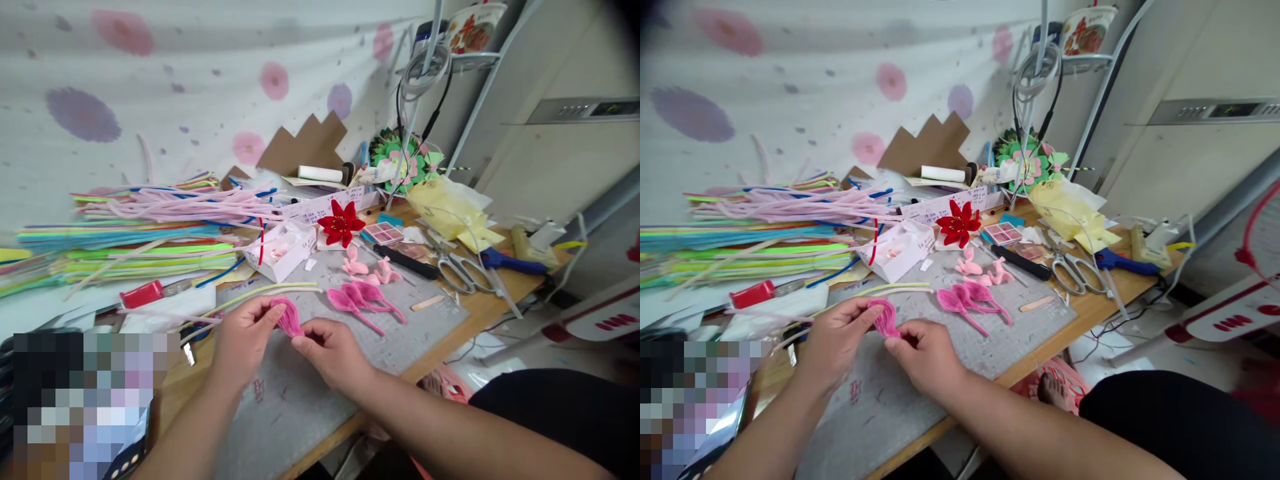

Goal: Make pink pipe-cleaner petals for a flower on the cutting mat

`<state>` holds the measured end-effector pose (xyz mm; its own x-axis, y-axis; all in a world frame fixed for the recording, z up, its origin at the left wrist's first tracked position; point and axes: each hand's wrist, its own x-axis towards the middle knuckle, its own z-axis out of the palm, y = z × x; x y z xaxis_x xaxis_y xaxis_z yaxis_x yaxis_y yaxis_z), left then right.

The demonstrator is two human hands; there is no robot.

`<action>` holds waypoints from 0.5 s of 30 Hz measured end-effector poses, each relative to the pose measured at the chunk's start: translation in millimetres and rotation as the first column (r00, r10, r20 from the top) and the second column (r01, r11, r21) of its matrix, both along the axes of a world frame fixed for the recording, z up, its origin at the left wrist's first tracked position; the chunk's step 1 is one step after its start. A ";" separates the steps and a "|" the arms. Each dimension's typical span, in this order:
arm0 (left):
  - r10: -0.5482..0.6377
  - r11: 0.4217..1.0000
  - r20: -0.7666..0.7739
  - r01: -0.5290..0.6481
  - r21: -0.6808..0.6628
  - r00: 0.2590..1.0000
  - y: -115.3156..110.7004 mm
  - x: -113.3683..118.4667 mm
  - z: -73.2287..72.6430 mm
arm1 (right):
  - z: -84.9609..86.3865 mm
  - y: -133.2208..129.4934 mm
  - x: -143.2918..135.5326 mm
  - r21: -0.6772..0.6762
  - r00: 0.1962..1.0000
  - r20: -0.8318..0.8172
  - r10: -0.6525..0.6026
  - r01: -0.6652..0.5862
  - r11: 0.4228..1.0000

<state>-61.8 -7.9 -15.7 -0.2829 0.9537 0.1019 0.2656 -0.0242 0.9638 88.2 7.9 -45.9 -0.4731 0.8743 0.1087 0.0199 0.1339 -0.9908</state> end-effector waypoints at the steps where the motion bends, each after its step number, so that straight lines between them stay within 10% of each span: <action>1: -0.017 1.000 0.010 0.017 -0.014 1.000 -0.4 1.5 0.0 | 1.6 4.1 7.9 0.047 0.997 0.076 0.001 -0.005 0.999; 10: -0.080 0.987 -0.092 0.066 -0.144 0.993 -2.2 9.5 -4.5 | 17.4 49.3 89.7 0.246 0.806 0.592 -0.001 -0.180 0.952; 15: -0.051 0.987 -0.139 0.028 -0.158 0.989 0.2 8.3 -3.6 | 19.6 42.1 96.2 0.544 0.607 0.751 -0.261 -0.343 0.766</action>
<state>-53.5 -7.7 -19.3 -0.2381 0.9712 -0.0122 0.4019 0.1099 0.9091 184.4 50.0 -26.3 -0.6651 0.7291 0.1612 0.6764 0.6797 -0.2836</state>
